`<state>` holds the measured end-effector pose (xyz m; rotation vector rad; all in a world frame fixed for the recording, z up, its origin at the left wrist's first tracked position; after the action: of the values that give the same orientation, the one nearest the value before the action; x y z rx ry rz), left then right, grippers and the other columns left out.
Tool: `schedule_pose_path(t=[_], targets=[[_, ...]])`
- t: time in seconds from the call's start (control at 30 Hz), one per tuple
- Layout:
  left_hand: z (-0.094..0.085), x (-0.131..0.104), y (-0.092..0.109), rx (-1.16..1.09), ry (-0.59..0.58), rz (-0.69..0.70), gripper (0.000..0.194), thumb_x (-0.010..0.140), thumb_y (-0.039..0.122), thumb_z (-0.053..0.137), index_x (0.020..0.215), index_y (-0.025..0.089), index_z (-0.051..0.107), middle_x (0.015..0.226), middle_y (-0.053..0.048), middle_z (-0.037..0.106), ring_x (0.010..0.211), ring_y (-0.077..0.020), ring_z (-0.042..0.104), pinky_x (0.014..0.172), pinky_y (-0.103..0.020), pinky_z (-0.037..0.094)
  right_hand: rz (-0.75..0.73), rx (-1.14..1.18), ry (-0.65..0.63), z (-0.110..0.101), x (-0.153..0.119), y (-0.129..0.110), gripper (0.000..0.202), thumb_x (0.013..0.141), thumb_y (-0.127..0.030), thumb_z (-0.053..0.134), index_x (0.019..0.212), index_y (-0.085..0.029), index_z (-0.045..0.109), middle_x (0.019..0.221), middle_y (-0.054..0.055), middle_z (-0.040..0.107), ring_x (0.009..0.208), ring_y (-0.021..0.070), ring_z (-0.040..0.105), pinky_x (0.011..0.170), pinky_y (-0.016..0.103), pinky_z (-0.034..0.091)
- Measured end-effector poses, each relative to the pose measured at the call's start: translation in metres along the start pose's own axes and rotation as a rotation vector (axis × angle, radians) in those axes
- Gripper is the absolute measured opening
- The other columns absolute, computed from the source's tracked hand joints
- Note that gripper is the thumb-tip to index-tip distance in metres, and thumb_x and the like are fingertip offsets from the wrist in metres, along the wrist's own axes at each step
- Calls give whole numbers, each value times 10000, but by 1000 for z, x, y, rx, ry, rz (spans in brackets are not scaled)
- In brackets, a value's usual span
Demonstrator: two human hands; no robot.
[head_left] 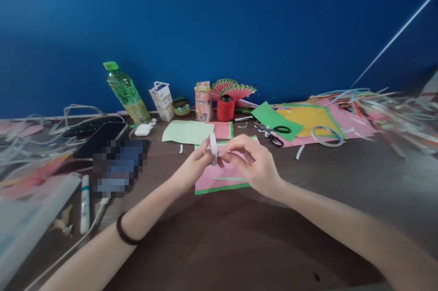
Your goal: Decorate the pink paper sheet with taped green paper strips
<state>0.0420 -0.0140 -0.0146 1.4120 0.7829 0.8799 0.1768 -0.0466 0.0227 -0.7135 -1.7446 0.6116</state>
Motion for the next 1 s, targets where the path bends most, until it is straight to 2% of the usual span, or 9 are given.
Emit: schedule_pose_path(t=[0.13,0.23,0.4,0.5,0.87,1.0], targets=[[7,-2,2,16,-162,24,333,819,162,433,1151,173,454,810,-22,598,732,-130,493,749,-298,388,171,132,93,-8,5,8,6,808,-213,564,810,-208,563,775,-7,604,736,120,582,672,265,471],[13,-5,7,29,-235,-15,327,836,172,425,1161,160,461,827,-36,596,719,-128,474,733,-291,381,253,288,113,-9,6,16,62,803,-268,580,807,-207,570,772,-5,601,743,126,584,705,291,471],[21,-12,15,-44,-293,-58,365,840,158,422,1205,160,444,850,-44,596,703,-120,453,721,-282,370,367,648,88,-5,9,24,98,784,-288,607,763,-200,569,728,-16,570,685,110,560,681,290,468],[23,-14,16,-82,-299,-58,358,844,171,426,1201,162,457,835,-45,595,688,-119,434,720,-285,362,400,773,84,-5,11,21,97,762,-254,631,727,-192,565,720,-24,558,663,91,545,658,258,463],[23,-17,19,-175,-331,-143,321,841,219,436,1152,155,482,763,-47,582,623,-122,390,638,-283,328,407,803,-28,-3,14,20,131,772,-286,588,717,-193,513,649,-23,469,582,102,475,600,283,459],[22,-18,17,-134,-355,-137,291,841,232,430,1111,151,500,749,-39,577,614,-117,392,623,-280,329,456,781,-17,-6,17,20,154,795,-263,532,682,-201,447,619,-24,386,531,98,416,547,274,444]])
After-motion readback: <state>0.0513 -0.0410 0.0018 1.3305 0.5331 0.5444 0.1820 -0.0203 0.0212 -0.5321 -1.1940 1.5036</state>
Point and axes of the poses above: each hand's wrist, its own x-axis towards the middle knuckle, its own z-axis out of the palm, y = z × x, the point moved 4 cm from there along x, towards the middle knuckle
